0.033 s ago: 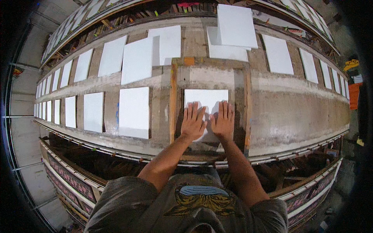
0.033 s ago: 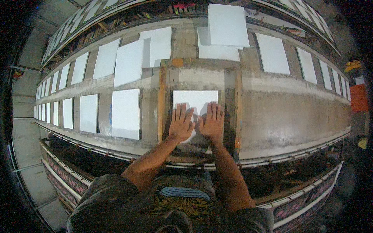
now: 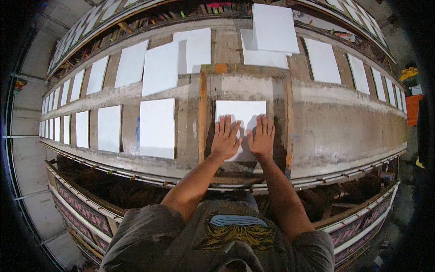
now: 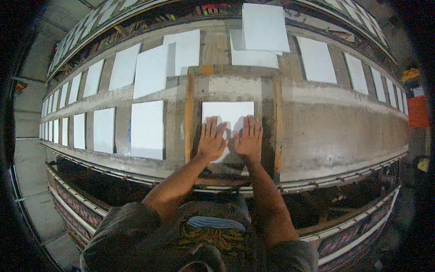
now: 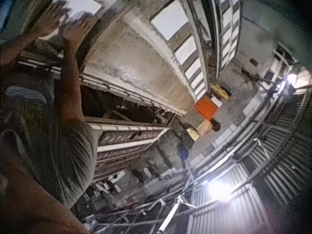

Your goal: The person repeatedly picks up white rectangular sheets of paper and places them into wooden frames on a workbench. They smooth the paper with their hands to ensure it is flat within the frame before moving to the next sheet. The process is repeated continuously throughout the clip.

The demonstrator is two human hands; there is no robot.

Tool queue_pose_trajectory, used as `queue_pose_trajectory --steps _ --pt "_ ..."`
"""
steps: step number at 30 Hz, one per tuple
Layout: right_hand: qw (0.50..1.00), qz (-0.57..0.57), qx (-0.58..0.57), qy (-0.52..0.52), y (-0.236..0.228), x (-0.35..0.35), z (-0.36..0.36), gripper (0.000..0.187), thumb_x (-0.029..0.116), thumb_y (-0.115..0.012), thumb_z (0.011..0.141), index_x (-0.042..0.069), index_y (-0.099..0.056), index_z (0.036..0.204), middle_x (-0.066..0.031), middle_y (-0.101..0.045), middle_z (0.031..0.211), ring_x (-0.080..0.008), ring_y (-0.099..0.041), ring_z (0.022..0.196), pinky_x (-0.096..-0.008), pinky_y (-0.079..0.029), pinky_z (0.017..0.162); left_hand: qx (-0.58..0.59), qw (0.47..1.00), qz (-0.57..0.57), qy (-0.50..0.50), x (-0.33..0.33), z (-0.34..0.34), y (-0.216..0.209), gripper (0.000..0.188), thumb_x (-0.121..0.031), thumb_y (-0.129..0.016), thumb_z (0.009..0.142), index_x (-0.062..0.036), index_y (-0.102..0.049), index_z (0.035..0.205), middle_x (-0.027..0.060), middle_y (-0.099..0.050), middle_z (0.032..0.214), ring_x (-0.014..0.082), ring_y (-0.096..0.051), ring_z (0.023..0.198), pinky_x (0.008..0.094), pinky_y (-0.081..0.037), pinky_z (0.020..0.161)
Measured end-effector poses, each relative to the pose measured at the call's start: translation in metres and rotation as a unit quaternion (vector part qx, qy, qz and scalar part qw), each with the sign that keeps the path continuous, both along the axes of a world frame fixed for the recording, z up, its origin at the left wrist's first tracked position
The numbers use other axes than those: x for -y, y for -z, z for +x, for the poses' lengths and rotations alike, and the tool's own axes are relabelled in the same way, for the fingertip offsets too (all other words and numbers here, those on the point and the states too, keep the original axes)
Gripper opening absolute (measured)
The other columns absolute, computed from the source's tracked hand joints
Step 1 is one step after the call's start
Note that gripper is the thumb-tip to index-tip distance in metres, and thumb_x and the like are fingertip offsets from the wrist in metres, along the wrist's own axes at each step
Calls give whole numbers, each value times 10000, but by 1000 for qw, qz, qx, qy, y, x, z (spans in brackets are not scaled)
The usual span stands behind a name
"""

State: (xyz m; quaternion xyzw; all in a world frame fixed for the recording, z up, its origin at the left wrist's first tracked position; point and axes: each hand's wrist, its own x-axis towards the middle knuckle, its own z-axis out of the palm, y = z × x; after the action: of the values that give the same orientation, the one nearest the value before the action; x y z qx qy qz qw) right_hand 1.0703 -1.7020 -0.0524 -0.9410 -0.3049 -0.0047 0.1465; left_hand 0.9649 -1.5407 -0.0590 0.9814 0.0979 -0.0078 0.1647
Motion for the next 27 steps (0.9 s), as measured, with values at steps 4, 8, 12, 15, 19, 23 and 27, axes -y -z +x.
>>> queue_pose_trajectory --steps 4,8,12,15,19,23,27 --pt "987 -36 38 151 -43 41 -3 692 445 -603 976 46 -411 1508 -231 -432 1528 -440 -370 1433 -589 -294 1160 4 995 -102 23 -22 -10 -4 620 -467 -481 1044 -184 -359 1582 199 -134 1690 424 -85 1563 551 -100 1263" --pt "967 -67 -65 235 -59 107 -20 669 404 -678 935 58 -439 1455 -253 -551 1368 -443 -519 1276 -570 -423 1050 109 986 -100 -76 -43 -67 -33 628 -445 -567 1015 -82 -430 1509 252 -330 1581 437 -248 1503 580 -232 1211" --pt "955 -58 -141 253 -59 124 -41 524 353 -702 918 60 -519 1313 -243 -655 1161 -442 -667 1031 -552 -542 840 57 942 -136 -300 -40 -118 -46 648 -478 -548 1018 -14 -448 1458 301 -441 1469 487 -436 1362 625 -387 1083" --pt "972 -32 -60 223 -36 135 -41 414 299 -705 916 52 -553 1211 -221 -673 1060 -448 -686 905 -550 -549 756 -28 941 -172 -290 -41 -128 -32 639 -505 -516 1028 5 -473 1411 324 -491 1404 536 -565 1187 614 -488 957" --pt "976 -4 -8 217 -29 140 -39 359 247 -691 924 49 -569 1197 -212 -675 1063 -452 -673 915 -555 -543 769 23 948 -176 -265 -47 -128 1 644 -524 -490 1035 31 -490 1363 332 -558 1284 523 -645 1002 589 -539 841" --pt "974 10 -20 225 -58 141 -48 363 231 -671 932 47 -559 1225 -210 -674 1063 -455 -663 945 -563 -540 770 24 942 -222 -252 -51 -127 -8 604 -491 -502 1039 43 -512 1321 315 -593 1209 501 -654 975 585 -528 825" --pt "974 24 -24 224 -73 154 -52 387 232 -660 939 42 -548 1257 -207 -670 1071 -453 -656 981 -570 -538 774 70 930 -262 -249 -40 -133 -40 532 -438 -530 1040 48 -538 1257 295 -616 1177 478 -642 1036 575 -508 845"
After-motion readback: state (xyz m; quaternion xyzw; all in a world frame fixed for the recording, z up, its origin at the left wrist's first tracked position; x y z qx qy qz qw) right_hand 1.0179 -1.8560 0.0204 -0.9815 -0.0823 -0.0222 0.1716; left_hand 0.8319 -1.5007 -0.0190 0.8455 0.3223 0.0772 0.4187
